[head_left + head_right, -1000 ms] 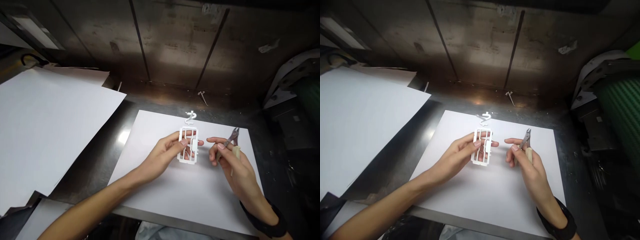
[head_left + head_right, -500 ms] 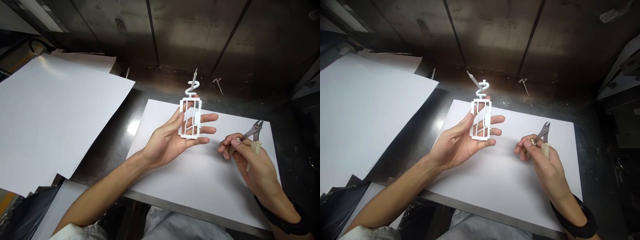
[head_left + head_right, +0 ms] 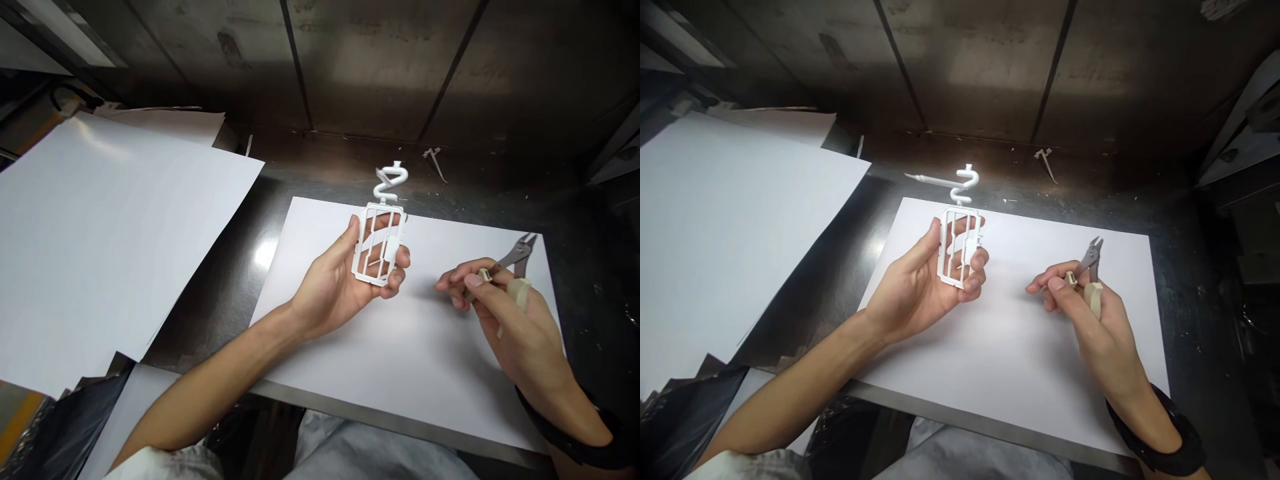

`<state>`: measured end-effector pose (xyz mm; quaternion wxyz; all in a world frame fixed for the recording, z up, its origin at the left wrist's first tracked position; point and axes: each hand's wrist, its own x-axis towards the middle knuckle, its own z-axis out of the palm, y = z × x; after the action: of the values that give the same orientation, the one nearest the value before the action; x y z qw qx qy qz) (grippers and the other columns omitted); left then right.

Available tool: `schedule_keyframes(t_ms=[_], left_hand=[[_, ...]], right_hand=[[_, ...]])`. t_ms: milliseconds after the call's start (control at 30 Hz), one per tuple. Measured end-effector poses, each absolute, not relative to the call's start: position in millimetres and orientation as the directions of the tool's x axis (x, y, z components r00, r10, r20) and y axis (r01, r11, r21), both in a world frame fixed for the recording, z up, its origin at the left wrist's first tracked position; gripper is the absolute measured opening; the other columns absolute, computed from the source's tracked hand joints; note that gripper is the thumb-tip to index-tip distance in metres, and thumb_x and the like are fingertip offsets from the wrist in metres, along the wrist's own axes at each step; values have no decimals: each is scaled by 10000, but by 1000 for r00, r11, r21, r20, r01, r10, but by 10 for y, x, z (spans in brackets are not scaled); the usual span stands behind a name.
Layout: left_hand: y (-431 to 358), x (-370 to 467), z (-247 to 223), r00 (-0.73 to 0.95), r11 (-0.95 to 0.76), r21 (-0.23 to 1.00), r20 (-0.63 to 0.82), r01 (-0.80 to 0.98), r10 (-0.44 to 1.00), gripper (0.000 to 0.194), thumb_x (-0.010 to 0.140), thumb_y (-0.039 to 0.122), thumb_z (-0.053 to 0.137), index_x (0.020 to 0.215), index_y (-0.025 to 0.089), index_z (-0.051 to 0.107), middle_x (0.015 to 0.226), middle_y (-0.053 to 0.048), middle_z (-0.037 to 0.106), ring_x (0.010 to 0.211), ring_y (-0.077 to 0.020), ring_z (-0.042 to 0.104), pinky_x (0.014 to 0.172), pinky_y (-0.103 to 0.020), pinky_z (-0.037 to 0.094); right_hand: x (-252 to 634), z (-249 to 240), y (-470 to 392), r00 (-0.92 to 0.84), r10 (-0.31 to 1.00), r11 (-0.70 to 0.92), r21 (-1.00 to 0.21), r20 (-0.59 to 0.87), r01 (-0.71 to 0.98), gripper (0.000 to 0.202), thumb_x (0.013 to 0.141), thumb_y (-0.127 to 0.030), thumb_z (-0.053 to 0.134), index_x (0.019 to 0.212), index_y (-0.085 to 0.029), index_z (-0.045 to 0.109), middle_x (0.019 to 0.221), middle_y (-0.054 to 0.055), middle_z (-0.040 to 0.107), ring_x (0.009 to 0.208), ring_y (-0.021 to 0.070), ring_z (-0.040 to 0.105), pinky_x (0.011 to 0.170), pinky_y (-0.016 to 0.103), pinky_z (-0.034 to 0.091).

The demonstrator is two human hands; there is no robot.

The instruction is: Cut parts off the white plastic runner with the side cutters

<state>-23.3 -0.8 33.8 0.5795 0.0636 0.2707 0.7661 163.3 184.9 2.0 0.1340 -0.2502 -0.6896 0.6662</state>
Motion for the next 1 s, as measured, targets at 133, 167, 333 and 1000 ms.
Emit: schedule_keyframes(t_ms=[133,167,333,1000], left_hand=[[-19,-248,357,-276,-75,602,-248,-795,929,362,1107,512,654,1251,199,767,1029,-47,587,835,-122,585,749,-210,559],[-22,-246,363,-267,-43,644,-255,-764,929,312,1068,458,733,1220,189,775,1011,-35,560,824,-116,569,744,-208,571],[-34,-225,388,-276,90,839,-276,-537,921,229,959,241,861,1146,162,754,964,-8,558,800,-114,609,693,-212,642],[-1,-143,355,-434,99,963,-203,-251,878,219,1055,364,759,985,158,780,993,-21,730,666,-116,711,588,-184,606]], right_hand=[[1587,93,1870,-806,591,12,-999,-24,39,193,1152,-340,677,1016,-244,775,1073,89,668,938,281,573,848,392,435],[1578,119,1872,-795,606,8,-1000,16,-14,217,1154,-318,654,982,-245,765,1035,87,649,953,291,579,853,399,437],[1616,224,1876,-805,574,142,-986,152,-85,240,1167,-334,598,961,-258,697,947,74,643,917,300,580,838,418,426],[1680,283,1896,-896,242,415,-796,-371,442,449,1159,-699,605,1063,-273,707,914,-9,668,849,242,577,759,363,408]])
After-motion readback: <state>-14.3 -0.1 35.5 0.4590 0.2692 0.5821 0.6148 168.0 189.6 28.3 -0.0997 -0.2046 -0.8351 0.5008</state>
